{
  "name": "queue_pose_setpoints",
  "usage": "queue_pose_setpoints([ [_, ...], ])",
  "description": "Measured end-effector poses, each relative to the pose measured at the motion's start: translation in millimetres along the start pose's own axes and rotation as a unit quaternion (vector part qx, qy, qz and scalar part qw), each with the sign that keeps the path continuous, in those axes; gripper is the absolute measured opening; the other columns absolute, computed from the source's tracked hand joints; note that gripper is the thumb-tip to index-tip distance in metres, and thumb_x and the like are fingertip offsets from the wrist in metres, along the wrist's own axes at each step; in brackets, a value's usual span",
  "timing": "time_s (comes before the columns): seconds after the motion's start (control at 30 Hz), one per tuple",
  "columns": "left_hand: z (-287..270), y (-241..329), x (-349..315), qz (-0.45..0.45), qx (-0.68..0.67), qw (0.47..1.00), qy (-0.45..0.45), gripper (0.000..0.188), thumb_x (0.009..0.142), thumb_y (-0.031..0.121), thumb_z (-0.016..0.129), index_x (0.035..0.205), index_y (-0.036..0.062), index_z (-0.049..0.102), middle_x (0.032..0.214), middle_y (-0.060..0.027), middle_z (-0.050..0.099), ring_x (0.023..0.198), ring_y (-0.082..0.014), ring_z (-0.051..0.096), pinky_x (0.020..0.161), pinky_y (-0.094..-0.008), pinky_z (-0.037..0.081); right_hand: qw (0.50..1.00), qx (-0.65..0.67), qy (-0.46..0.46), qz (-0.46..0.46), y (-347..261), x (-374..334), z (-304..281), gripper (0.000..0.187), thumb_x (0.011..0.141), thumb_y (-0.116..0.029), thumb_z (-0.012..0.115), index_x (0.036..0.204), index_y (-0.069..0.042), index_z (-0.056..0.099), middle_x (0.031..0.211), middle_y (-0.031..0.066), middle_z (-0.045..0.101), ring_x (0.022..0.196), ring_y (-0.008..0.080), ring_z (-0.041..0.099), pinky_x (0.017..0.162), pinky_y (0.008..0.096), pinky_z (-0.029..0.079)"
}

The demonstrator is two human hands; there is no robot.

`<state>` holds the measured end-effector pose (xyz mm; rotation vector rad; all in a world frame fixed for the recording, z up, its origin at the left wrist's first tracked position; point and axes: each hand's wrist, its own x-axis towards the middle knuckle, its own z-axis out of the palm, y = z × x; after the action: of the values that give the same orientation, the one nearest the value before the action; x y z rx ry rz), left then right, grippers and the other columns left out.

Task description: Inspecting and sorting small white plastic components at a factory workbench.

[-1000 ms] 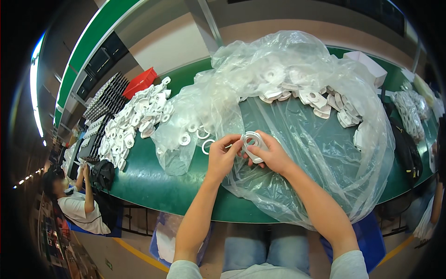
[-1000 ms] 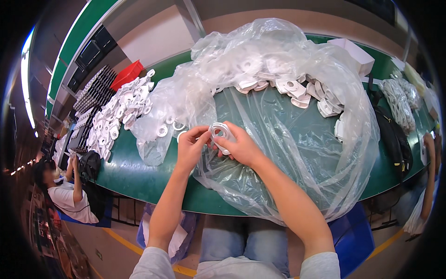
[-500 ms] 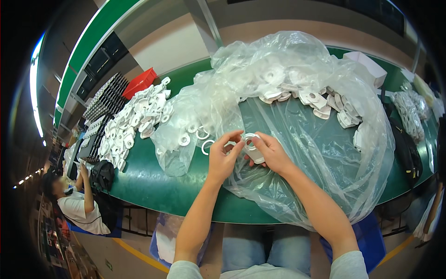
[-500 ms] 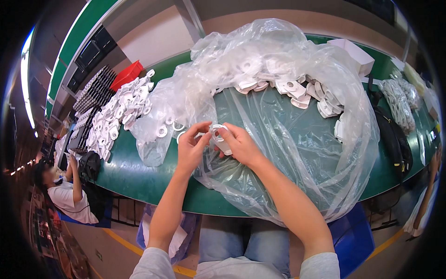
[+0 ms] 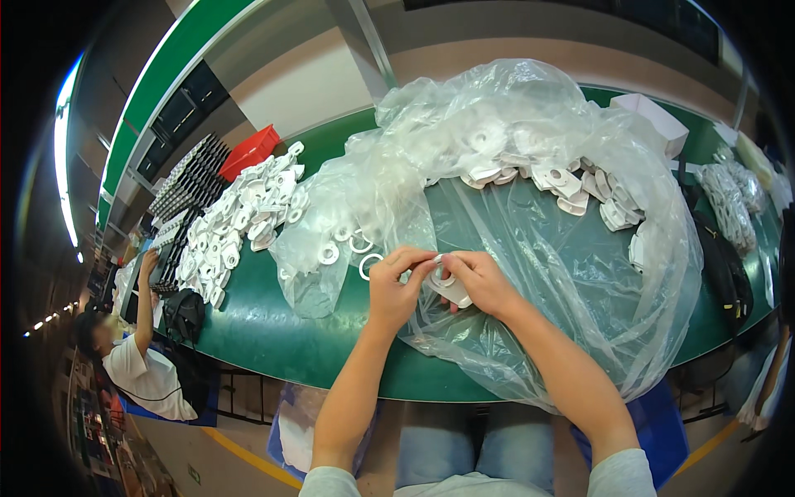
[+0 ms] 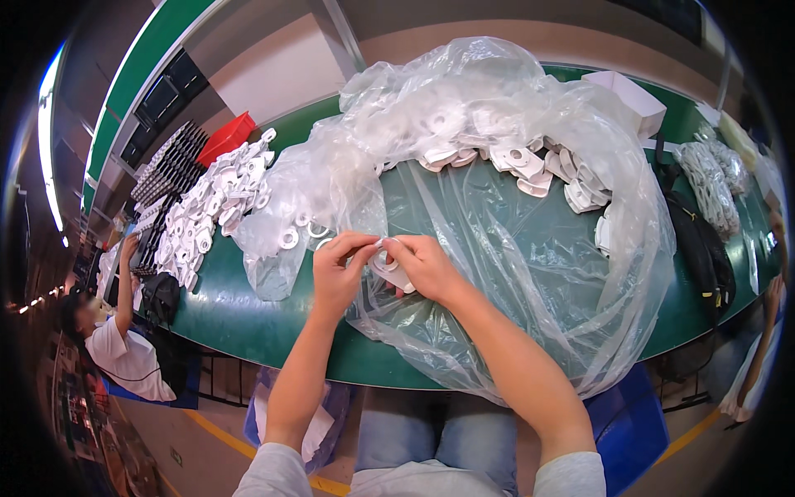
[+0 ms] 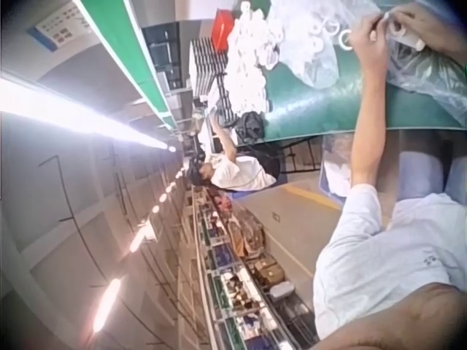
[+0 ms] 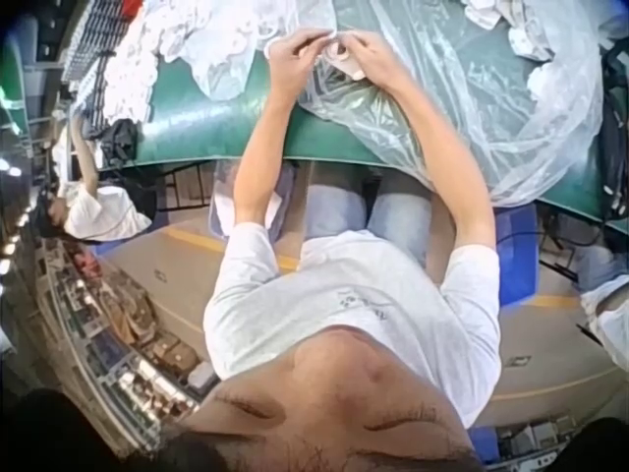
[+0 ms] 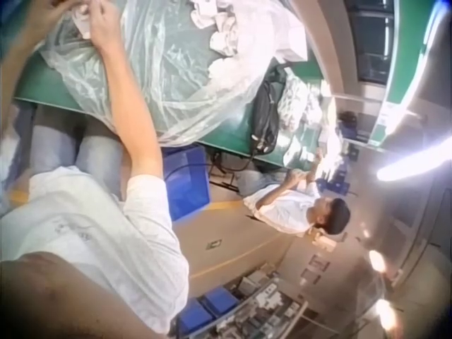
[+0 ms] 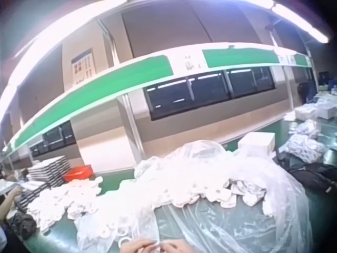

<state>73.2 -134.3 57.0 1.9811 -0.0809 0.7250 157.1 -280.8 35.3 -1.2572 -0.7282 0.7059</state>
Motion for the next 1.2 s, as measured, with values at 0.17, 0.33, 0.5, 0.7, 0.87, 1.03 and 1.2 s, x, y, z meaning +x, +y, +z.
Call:
queue_pose_setpoints([
  [0.17,4.8,-6.0,-5.6,-0.004,0.007,0.999,0.037,0.006,0.081,-0.003,0.062,0.086,-0.0034,0.064,0.082,-0.0098,0.064,0.070,-0.0143,0.061,0.066,-0.0239,0.047,0.999,-0.006,0.030,0.017,-5.1,-0.6,7.7,0.034,0.096,-0.028,0.047,0.082,0.002,0.057,0.062,0.0074,0.060,0.045,0.0127,0.057,0.043,0.0256,0.046],
  [0.33,8.2,-6.0,0.0,-0.083,-0.084,0.993,0.014,0.017,0.080,0.000,0.065,0.096,-0.0018,0.062,0.087,-0.0072,0.062,0.077,-0.0135,0.060,0.064,-0.0240,0.047,0.998,0.046,0.048,0.007,5.3,5.4,3.5,0.043,0.098,-0.036,0.040,0.084,0.000,0.057,0.064,0.0071,0.060,0.047,0.0138,0.058,0.045,0.0255,0.046],
  [0.5,5.4,6.5,1.3,-0.052,0.028,0.997,-0.046,0.026,0.080,-0.003,0.064,0.106,-0.0040,0.058,0.095,-0.0053,0.061,0.086,-0.0107,0.059,0.065,-0.0241,0.048,0.999,0.037,0.018,-0.002,1.3,4.5,-2.1,0.052,0.100,-0.045,0.029,0.091,-0.002,0.058,0.069,0.0069,0.063,0.050,0.0126,0.060,0.038,0.0208,0.039],
  [0.7,-8.9,-12.3,1.4,-0.168,-0.121,0.977,-0.058,0.032,0.080,-0.002,0.064,0.112,-0.0026,0.058,0.102,-0.0076,0.062,0.092,-0.0118,0.058,0.066,-0.0238,0.049,0.999,0.033,-0.021,0.024,-7.7,4.6,-2.2,0.031,0.095,-0.029,0.041,0.104,-0.003,0.054,0.079,0.0070,0.065,0.059,0.0123,0.064,0.040,0.0200,0.040],
  [0.87,-4.9,-12.4,0.7,-0.150,-0.142,0.977,-0.046,0.035,0.082,-0.001,0.059,0.117,-0.0023,0.055,0.106,-0.0084,0.060,0.094,-0.0118,0.057,0.068,-0.0240,0.050,0.999,0.021,-0.029,0.013,-9.1,2.3,-5.7,0.037,0.077,-0.009,0.051,0.114,-0.002,0.051,0.089,0.0068,0.065,0.068,0.0136,0.066,0.046,0.0216,0.043],
  [1.03,10.5,-7.8,-7.4,-0.177,-0.169,0.966,-0.087,0.043,0.079,0.001,0.055,0.122,-0.0007,0.048,0.108,-0.0095,0.057,0.078,-0.0119,0.058,0.063,-0.0243,0.050,0.999,-0.031,0.020,-0.015,1.3,6.2,-8.5,0.042,0.073,-0.004,0.050,0.115,-0.001,0.052,0.095,0.0060,0.063,0.068,0.0122,0.063,0.054,0.0239,0.047],
  [1.2,12.6,-7.3,-6.2,-0.191,-0.162,0.963,-0.096,0.045,0.079,-0.003,0.054,0.123,-0.0004,0.045,0.111,-0.0084,0.056,0.093,-0.0137,0.057,0.067,-0.0256,0.052,0.999,-0.026,0.022,-0.007,-0.1,4.9,-8.2,0.037,0.074,-0.004,0.051,0.111,-0.002,0.054,0.092,0.0043,0.061,0.069,0.0111,0.061,0.057,0.0237,0.047],
])
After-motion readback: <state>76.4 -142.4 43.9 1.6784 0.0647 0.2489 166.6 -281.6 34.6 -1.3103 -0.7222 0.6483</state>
